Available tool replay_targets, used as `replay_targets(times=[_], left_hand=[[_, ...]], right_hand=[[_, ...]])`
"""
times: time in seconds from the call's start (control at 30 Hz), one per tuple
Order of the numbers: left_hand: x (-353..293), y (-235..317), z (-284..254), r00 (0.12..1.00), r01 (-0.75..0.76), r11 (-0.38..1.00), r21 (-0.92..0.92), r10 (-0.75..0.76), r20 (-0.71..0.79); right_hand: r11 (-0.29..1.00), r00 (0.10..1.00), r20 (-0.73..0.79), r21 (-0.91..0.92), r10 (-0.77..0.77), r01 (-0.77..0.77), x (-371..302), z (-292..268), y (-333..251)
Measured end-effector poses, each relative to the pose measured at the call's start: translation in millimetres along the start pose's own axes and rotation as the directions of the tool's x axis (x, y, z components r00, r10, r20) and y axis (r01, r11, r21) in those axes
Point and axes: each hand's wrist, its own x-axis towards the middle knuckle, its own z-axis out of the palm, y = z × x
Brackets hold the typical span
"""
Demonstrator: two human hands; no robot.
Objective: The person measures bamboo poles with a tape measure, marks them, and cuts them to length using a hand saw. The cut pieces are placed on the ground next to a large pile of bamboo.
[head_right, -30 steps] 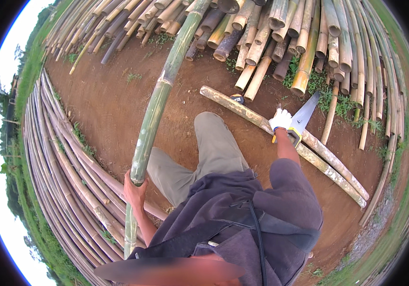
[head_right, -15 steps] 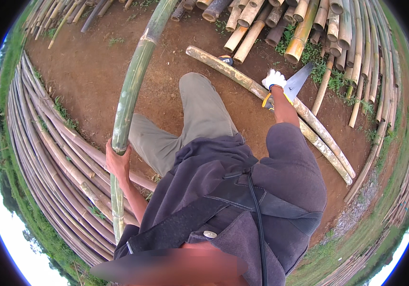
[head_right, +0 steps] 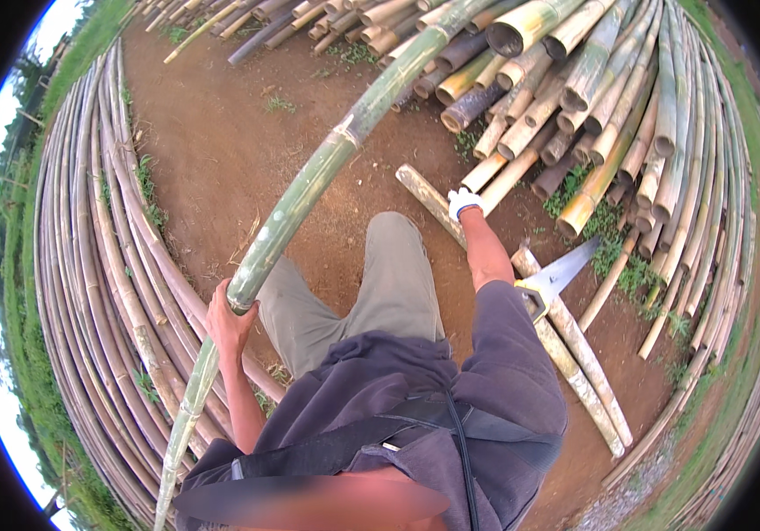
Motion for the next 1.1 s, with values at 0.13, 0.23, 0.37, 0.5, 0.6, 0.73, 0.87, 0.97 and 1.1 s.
replay_targets(times=[0.13,0.23,0.37,0.5,0.6,0.73,0.87,0.97,1.1], left_hand=[[-3.3,2.7,-0.6,1.000,0.022,0.999,0.026,-0.021,-0.021],[-4.0,1.1,2.3,0.998,-0.011,1.000,0.007,0.012,-0.059],[-8.3,-1.5,-0.4,0.998,-0.008,1.000,-0.004,0.008,-0.069],[-5.6,1.3,0.1,0.998,-0.007,1.000,0.000,0.007,-0.064],[-5.5,-1.0,-0.4,0.998,-0.004,1.000,-0.004,0.004,-0.060],[-3.6,1.5,-5.0,0.998,-0.035,0.998,-0.044,0.033,-0.044],[-10.8,7.6,-15.7,0.974,-0.142,0.980,-0.139,0.113,-0.199],[-15.4,23.9,-11.9,0.958,-0.201,0.912,-0.359,0.106,-0.266],[-17.2,81.4,-6.3,0.975,-0.206,0.732,-0.649,0.206,-0.078]], right_hand=[[0.995,0.998,0.053,-0.094,-0.022,0.027,8.1,-5.4,1.4],[0.997,0.999,-0.037,-0.077,-0.008,0.005,10.6,0.8,5.2],[1.000,1.000,0.019,-0.010,0.000,0.000,-1.6,-11.8,-16.7],[0.987,0.992,0.012,0.090,0.130,-0.130,-18.1,-6.0,-16.2],[0.974,0.982,0.049,0.127,0.182,-0.187,-31.8,-9.6,-15.8],[0.979,0.981,0.061,0.078,0.184,-0.188,-48.9,-13.5,-0.9],[0.886,0.945,-0.206,0.440,0.255,-0.143,-88.5,-20.6,-22.0],[0.757,0.917,-0.398,0.596,-0.011,0.268,-109.8,-18.9,-31.8],[0.646,0.877,-0.294,0.594,-0.381,0.480,-233.4,-117.6,-134.4]])
